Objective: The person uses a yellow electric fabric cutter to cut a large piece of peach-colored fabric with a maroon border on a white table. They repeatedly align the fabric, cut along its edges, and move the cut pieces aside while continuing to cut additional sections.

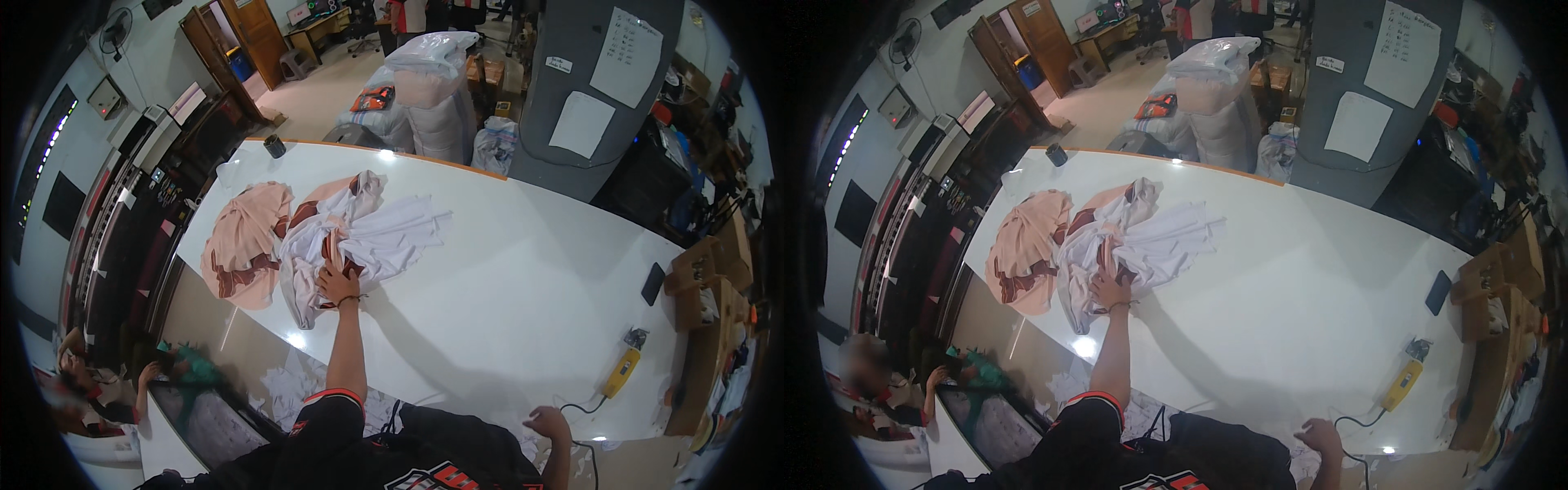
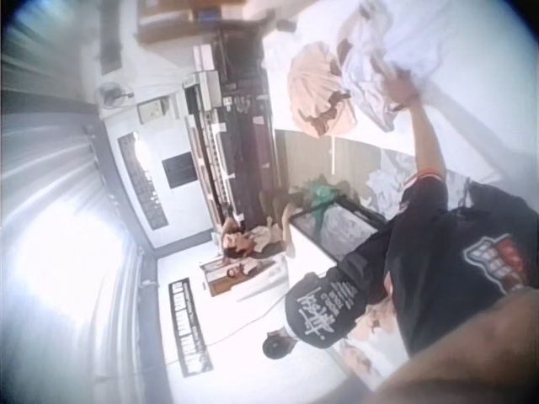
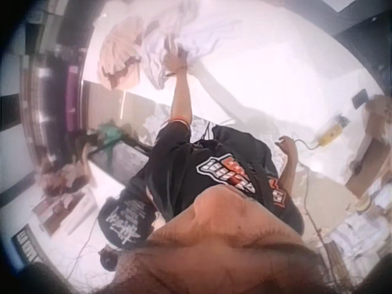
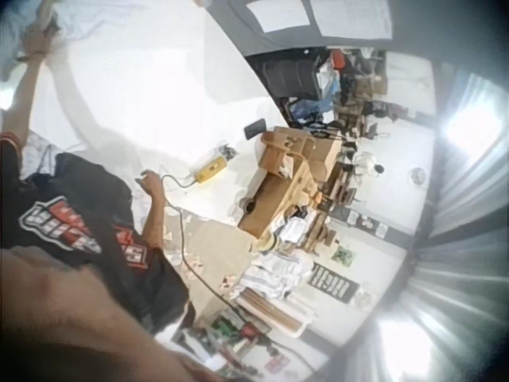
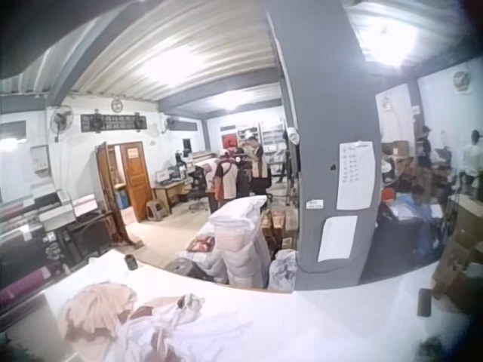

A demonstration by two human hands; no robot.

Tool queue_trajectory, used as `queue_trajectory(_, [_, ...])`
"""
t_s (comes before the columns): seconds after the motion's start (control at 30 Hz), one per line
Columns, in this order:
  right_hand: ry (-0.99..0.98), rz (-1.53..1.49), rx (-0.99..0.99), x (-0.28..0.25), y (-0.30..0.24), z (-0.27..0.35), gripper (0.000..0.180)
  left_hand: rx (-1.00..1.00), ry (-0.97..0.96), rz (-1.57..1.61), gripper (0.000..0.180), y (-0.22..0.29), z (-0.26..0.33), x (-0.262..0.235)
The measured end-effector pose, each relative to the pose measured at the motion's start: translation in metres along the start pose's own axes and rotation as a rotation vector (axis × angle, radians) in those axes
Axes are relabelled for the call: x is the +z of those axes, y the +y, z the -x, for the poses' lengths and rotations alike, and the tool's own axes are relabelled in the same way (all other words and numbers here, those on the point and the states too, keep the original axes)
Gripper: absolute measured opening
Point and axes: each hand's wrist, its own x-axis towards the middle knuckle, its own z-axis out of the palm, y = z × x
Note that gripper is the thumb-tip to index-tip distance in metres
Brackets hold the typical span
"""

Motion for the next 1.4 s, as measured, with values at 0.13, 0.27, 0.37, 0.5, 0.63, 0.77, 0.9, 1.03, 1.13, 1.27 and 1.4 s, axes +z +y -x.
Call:
queue_trajectory(0.13, [0.153, 0.024, -0.231, -0.028, -0.080, -0.029, 0.045, 0.060, -0.180, 0.147, 0.027, -0.060, -0.043, -0.002])
queue_trajectory(0.27, [0.241, 0.063, -0.479, -0.048, -0.150, -0.047, 0.045, 0.295, 0.105, 0.441, 0.007, -0.049, -0.030, -0.043])
queue_trajectory(0.37, [0.325, -0.055, -0.683, -0.054, -0.207, -0.057, 0.048, 0.597, 0.106, 0.812, 0.017, -0.020, 0.021, -0.109])
queue_trajectory(0.5, [0.644, -0.179, -0.917, -0.058, -0.292, -0.038, 0.056, 1.043, -0.374, 1.055, 0.026, 0.014, 0.114, -0.183])
queue_trajectory(0.63, [0.693, 0.171, -1.164, -0.065, -0.258, -0.080, 0.057, 1.307, -0.698, 1.162, 0.029, 0.040, 0.167, -0.247])
queue_trajectory(0.77, [0.400, -0.273, -0.764, -0.075, -0.224, -0.044, 0.034, 1.177, -0.684, 1.063, 0.045, 0.035, 0.172, -0.240])
queue_trajectory(0.9, [0.822, -0.449, -0.881, -0.100, -0.146, -0.018, 0.030, 0.995, -0.855, 0.501, 0.063, 0.012, 0.181, -0.167])
queue_trajectory(1.03, [1.075, -1.267, -0.869, -0.135, -0.061, 0.012, 0.034, 0.962, -0.698, 0.402, 0.054, -0.022, 0.171, -0.118])
queue_trajectory(1.13, [1.370, -1.192, -0.790, -0.154, -0.029, 0.053, 0.044, 0.810, -0.692, 0.327, 0.039, -0.027, 0.157, -0.122])
queue_trajectory(1.27, [1.300, -1.676, -0.841, -0.171, 0.014, 0.060, 0.042, 0.246, -1.611, 1.103, 0.022, -0.013, 0.140, -0.133])
queue_trajectory(1.4, [1.298, -1.520, -0.931, -0.171, 0.025, 0.035, 0.039, 0.514, -2.159, 1.402, 0.027, 0.019, 0.120, -0.161])
